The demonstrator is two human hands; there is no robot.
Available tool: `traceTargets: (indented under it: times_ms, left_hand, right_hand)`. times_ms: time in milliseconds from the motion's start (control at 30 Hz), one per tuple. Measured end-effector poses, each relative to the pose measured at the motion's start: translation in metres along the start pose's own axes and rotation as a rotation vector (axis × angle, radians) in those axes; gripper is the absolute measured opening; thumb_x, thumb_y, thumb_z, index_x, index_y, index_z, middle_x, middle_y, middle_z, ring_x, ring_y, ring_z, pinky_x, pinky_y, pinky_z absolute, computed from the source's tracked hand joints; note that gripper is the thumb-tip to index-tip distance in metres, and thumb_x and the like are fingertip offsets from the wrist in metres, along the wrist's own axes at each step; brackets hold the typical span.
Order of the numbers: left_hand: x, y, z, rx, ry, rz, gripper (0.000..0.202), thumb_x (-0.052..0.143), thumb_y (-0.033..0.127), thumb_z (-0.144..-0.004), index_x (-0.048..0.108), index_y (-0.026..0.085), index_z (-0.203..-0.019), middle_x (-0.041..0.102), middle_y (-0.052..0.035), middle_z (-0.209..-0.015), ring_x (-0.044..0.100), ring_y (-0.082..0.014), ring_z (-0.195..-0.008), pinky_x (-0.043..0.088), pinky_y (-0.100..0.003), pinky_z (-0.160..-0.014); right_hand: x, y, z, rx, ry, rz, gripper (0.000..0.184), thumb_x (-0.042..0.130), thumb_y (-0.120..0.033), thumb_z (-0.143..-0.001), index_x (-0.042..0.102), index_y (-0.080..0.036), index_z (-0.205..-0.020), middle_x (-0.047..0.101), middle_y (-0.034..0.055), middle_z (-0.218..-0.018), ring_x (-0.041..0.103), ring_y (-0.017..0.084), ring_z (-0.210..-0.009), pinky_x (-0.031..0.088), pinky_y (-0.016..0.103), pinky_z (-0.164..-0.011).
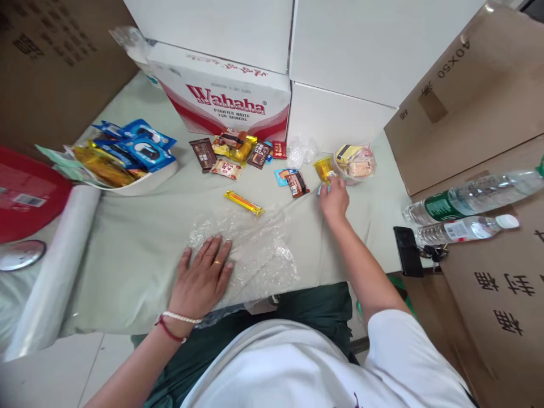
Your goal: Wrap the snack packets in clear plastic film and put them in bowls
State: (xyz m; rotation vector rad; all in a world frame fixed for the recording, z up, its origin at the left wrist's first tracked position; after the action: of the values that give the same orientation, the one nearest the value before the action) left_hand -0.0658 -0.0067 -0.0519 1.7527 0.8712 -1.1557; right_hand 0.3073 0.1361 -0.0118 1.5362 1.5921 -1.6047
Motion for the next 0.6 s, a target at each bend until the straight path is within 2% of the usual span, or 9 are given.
traceTargets:
  times_ms: [67,133,233,300,400,467,533,600]
  left_hand:
    - [0.000,-0.001,0.000,0.011,0.010,-0.004,0.052,0.040,0.036,-0.106,0.053,0.019,-0.154,0.047,-0.0159,-0.162,0.048,-0.0357,-0.148,0.023,-0.063,-0.125]
    - [0.000,-0.002,0.001,0.020,0.020,0.010,0.053,0.039,0.036,-0.106,0.050,0.019,-0.155,0.048,-0.0150,-0.162,0.048,-0.0348,-0.148,0.024,-0.062,-0.125]
    - [0.001,-0.001,0.001,0.010,0.032,0.032,0.056,0.039,0.037,-0.106,0.043,0.022,-0.160,0.047,-0.0138,-0.163,0.048,-0.0344,-0.149,0.023,-0.063,-0.125]
    - [0.001,0.001,0.000,-0.006,0.028,0.038,0.057,0.040,0.038,-0.106,0.042,0.023,-0.161,0.045,-0.0140,-0.163,0.048,-0.0349,-0.149,0.022,-0.064,-0.125]
    - [0.001,0.003,-0.001,-0.032,0.008,0.050,0.057,0.042,0.039,-0.105,0.044,0.023,-0.160,0.045,-0.0148,-0.163,0.047,-0.0350,-0.150,0.020,-0.064,-0.126]
    - [0.000,0.005,-0.001,-0.051,-0.008,0.061,0.056,0.042,0.039,-0.105,0.046,0.023,-0.159,0.045,-0.0147,-0.163,0.045,-0.0344,-0.151,0.020,-0.064,-0.126]
    - [-0.001,0.007,-0.001,-0.064,-0.024,0.070,0.056,0.042,0.040,-0.105,0.046,0.024,-0.159,0.044,-0.0142,-0.165,0.042,-0.0333,-0.153,0.018,-0.063,-0.127]
    - [0.000,0.008,0.000,-0.069,-0.036,0.068,0.057,0.041,0.040,-0.105,0.045,0.024,-0.159,0.042,-0.0137,-0.166,0.039,-0.0320,-0.155,0.017,-0.063,-0.128]
  right_hand:
    - [0.004,0.000,-0.028,0.058,-0.033,0.146,0.048,0.050,-0.034,-0.097,0.058,-0.015,-0.141,0.059,0.0211,-0.139,0.063,0.032,-0.115,0.050,0.045,-0.096]
    - [0.012,-0.005,-0.045,0.105,-0.104,0.225,0.054,0.056,-0.036,-0.096,0.054,-0.014,-0.145,0.058,0.0222,-0.139,0.064,0.034,-0.114,0.051,0.045,-0.095]
    - [0.021,-0.010,-0.052,0.137,-0.135,0.236,0.049,0.057,-0.031,-0.093,0.058,-0.015,-0.140,0.060,0.0209,-0.134,0.066,0.033,-0.110,0.051,0.046,-0.094]
    - [0.020,-0.006,-0.050,0.133,-0.083,0.137,0.042,0.054,-0.024,-0.091,0.062,-0.015,-0.132,0.062,0.0193,-0.132,0.066,0.031,-0.109,0.050,0.047,-0.097]
    - [0.008,0.002,-0.038,0.080,0.008,-0.112,0.038,0.052,-0.021,-0.088,0.065,-0.015,-0.123,0.067,0.0152,-0.122,0.065,0.027,-0.111,0.049,0.046,-0.102]
    - [-0.004,0.002,-0.020,0.027,0.015,-0.281,0.038,0.053,-0.025,-0.087,0.065,-0.016,-0.122,0.069,0.0125,-0.117,0.066,0.024,-0.106,0.052,0.041,-0.096]
    - [-0.018,-0.011,0.007,-0.042,-0.069,-0.448,0.040,0.057,-0.031,-0.088,0.063,-0.019,-0.126,0.070,0.0103,-0.116,0.067,0.020,-0.091,0.055,0.035,-0.080]
    - [-0.031,-0.035,0.040,-0.156,-0.226,-0.588,0.041,0.061,-0.036,-0.090,0.063,-0.024,-0.129,0.069,0.0088,-0.117,0.063,0.017,-0.074,0.052,0.031,-0.065]
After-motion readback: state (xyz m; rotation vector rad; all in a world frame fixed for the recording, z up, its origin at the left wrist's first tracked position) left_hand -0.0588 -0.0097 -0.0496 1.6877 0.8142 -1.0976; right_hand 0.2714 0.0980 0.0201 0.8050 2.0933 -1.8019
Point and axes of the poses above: each hand's wrist, its own z-axis away from the middle knuckle, its own x-axis out of the palm, y = z × x, the point moved 2 cm from there along -z, towards the middle knuckle
